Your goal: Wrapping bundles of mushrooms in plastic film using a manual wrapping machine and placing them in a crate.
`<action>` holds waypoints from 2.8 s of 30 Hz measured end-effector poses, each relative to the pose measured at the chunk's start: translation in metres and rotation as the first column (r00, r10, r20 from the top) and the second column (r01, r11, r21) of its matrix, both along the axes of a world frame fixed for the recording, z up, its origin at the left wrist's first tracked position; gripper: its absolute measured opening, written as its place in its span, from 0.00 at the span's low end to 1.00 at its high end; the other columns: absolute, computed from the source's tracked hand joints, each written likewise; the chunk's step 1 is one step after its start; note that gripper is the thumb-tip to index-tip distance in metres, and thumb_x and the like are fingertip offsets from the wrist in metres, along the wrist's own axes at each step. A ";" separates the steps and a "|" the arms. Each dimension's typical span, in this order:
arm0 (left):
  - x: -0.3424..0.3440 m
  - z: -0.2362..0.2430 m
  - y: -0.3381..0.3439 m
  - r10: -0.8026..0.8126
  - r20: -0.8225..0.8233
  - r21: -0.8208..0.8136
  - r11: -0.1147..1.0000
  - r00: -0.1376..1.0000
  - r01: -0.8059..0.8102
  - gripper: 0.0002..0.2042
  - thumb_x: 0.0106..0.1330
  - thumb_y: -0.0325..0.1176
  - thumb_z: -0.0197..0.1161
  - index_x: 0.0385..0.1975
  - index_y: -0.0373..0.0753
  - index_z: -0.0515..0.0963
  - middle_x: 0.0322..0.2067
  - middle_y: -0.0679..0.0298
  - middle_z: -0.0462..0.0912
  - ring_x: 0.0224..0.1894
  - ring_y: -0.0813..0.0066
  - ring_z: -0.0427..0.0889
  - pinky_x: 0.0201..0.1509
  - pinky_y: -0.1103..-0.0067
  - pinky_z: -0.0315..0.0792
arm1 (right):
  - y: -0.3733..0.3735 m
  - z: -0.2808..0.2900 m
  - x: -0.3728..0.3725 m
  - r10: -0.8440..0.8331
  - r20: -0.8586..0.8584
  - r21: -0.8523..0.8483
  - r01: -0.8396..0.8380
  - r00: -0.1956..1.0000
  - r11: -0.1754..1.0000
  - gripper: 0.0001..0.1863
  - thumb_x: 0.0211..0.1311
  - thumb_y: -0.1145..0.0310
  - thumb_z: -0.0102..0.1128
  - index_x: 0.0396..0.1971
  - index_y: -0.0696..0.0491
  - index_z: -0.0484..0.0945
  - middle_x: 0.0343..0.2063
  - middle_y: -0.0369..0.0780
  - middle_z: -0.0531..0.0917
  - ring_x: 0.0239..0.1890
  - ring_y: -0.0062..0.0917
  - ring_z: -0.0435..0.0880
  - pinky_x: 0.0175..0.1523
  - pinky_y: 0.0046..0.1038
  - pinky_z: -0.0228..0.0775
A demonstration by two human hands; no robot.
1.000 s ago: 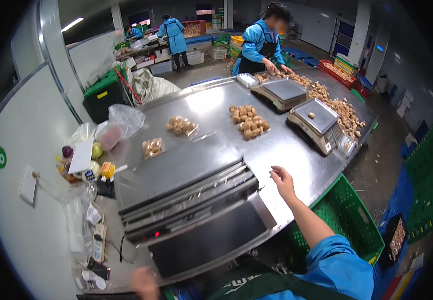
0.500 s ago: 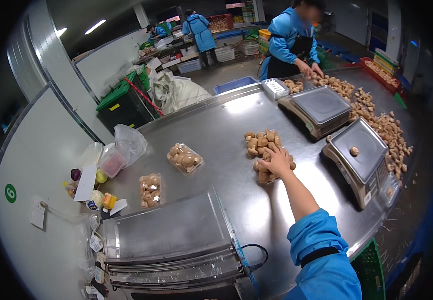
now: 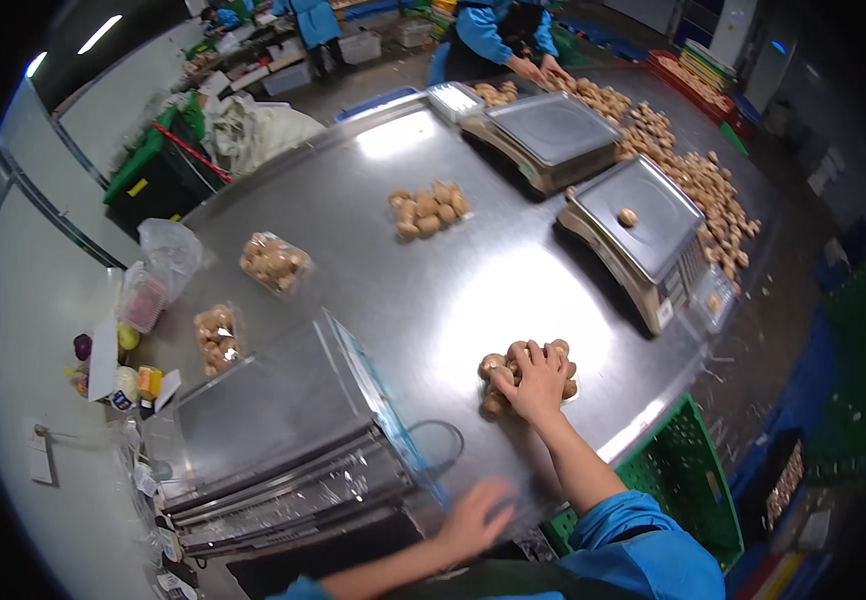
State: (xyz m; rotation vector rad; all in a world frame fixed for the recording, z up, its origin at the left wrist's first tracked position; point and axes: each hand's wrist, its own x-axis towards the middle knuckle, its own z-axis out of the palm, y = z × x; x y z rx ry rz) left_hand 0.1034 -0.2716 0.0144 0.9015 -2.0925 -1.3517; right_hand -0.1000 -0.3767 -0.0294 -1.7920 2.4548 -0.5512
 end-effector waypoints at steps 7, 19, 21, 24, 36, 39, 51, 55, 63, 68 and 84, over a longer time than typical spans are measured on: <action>-0.130 -0.083 -0.088 0.482 0.195 0.284 0.806 0.854 -0.520 0.40 0.52 0.49 0.64 0.62 0.40 0.52 0.60 0.47 0.48 0.61 0.50 0.53 0.64 0.65 0.52 | 0.077 -0.060 -0.103 -0.267 0.715 -0.030 0.410 0.646 0.912 0.31 0.54 0.51 0.56 0.51 0.59 0.68 0.50 0.51 0.71 0.52 0.41 0.70 0.57 0.33 0.60; 0.018 0.072 -0.133 0.605 -0.030 -0.233 0.770 0.796 -0.594 0.37 0.50 0.57 0.64 0.56 0.41 0.62 0.58 0.44 0.55 0.59 0.47 0.59 0.61 0.65 0.59 | 0.004 0.119 0.053 0.332 0.594 -0.512 0.025 0.732 0.859 0.26 0.59 0.59 0.53 0.55 0.56 0.62 0.51 0.47 0.66 0.51 0.36 0.69 0.55 0.30 0.62; 0.081 0.084 -0.147 0.672 -0.018 -0.307 0.701 0.740 -0.644 0.36 0.51 0.55 0.64 0.56 0.40 0.63 0.57 0.46 0.57 0.59 0.49 0.61 0.61 0.66 0.59 | -0.019 0.116 0.106 0.420 0.592 -0.516 -0.077 0.688 0.853 0.29 0.60 0.56 0.52 0.56 0.57 0.59 0.51 0.49 0.64 0.54 0.38 0.66 0.59 0.32 0.58; 0.198 0.074 -0.162 0.709 0.043 -0.197 0.697 0.704 -0.690 0.34 0.52 0.54 0.63 0.56 0.41 0.64 0.58 0.50 0.58 0.58 0.51 0.63 0.61 0.67 0.59 | -0.041 0.112 0.206 0.424 0.646 -0.348 -0.249 0.635 0.904 0.33 0.57 0.50 0.53 0.56 0.57 0.60 0.51 0.51 0.66 0.54 0.40 0.67 0.58 0.34 0.59; 0.404 0.085 -0.095 0.480 0.238 -0.390 0.843 0.845 -0.369 0.24 0.59 0.39 0.57 0.57 0.46 0.65 0.47 0.62 0.74 0.50 0.66 0.71 0.55 0.71 0.62 | 0.004 0.133 0.227 0.484 0.558 -0.083 -0.535 0.674 0.841 0.24 0.53 0.60 0.60 0.50 0.52 0.72 0.42 0.46 0.79 0.48 0.33 0.77 0.48 0.30 0.69; 0.450 0.107 -0.070 0.217 0.657 -0.622 0.698 0.722 0.356 0.21 0.56 0.31 0.54 0.52 0.50 0.71 0.32 0.70 0.77 0.38 0.73 0.74 0.50 0.74 0.63 | 0.008 0.144 0.172 0.759 0.154 0.204 -0.772 0.633 0.603 0.15 0.48 0.68 0.62 0.39 0.49 0.80 0.30 0.38 0.82 0.38 0.29 0.80 0.42 0.29 0.71; 0.413 0.097 -0.022 0.477 -0.079 -0.482 0.751 0.876 -0.452 0.07 0.61 0.38 0.59 0.32 0.43 0.76 0.10 0.69 0.68 0.16 0.77 0.69 0.28 0.79 0.64 | 0.043 0.142 0.195 0.545 0.739 -0.242 -0.600 0.396 0.763 0.09 0.62 0.65 0.52 0.29 0.55 0.72 0.15 0.37 0.72 0.16 0.23 0.72 0.23 0.24 0.64; 0.381 0.163 -0.103 0.620 -0.710 0.324 0.709 0.334 -0.626 0.10 0.69 0.36 0.47 0.34 0.35 0.70 0.24 0.61 0.77 0.29 0.72 0.78 0.35 0.77 0.70 | -0.037 0.212 0.251 0.549 0.833 -0.551 -0.010 -0.066 0.835 0.06 0.64 0.69 0.44 0.31 0.57 0.67 0.20 0.39 0.74 0.31 0.32 0.81 0.41 0.34 0.72; 0.363 0.023 -0.222 0.633 0.164 -0.570 0.687 0.756 -0.451 0.09 0.64 0.33 0.46 0.38 0.40 0.73 0.45 0.59 0.76 0.50 0.62 0.72 0.56 0.68 0.60 | -0.155 0.065 0.276 0.809 -0.295 -0.382 -0.839 0.508 0.388 0.14 0.65 0.61 0.44 0.38 0.55 0.74 0.35 0.48 0.79 0.41 0.42 0.77 0.48 0.34 0.66; 0.390 0.040 -0.164 0.435 0.151 -0.359 0.861 0.888 -0.361 0.11 0.64 0.36 0.46 0.39 0.39 0.73 0.49 0.59 0.73 0.55 0.63 0.65 0.60 0.69 0.51 | -0.096 0.081 0.261 0.723 0.564 -0.280 -0.731 0.400 0.623 0.18 0.67 0.59 0.40 0.37 0.57 0.74 0.33 0.47 0.79 0.38 0.38 0.77 0.45 0.30 0.66; 0.362 0.018 0.043 0.517 0.181 0.730 0.500 0.837 -0.466 0.16 0.68 0.40 0.48 0.30 0.33 0.75 0.25 0.62 0.78 0.22 0.78 0.77 0.21 0.83 0.71 | 0.098 0.090 0.237 -0.165 0.860 0.462 -0.599 0.483 0.654 0.27 0.67 0.50 0.40 0.33 0.62 0.77 0.22 0.35 0.77 0.24 0.17 0.70 0.31 0.23 0.65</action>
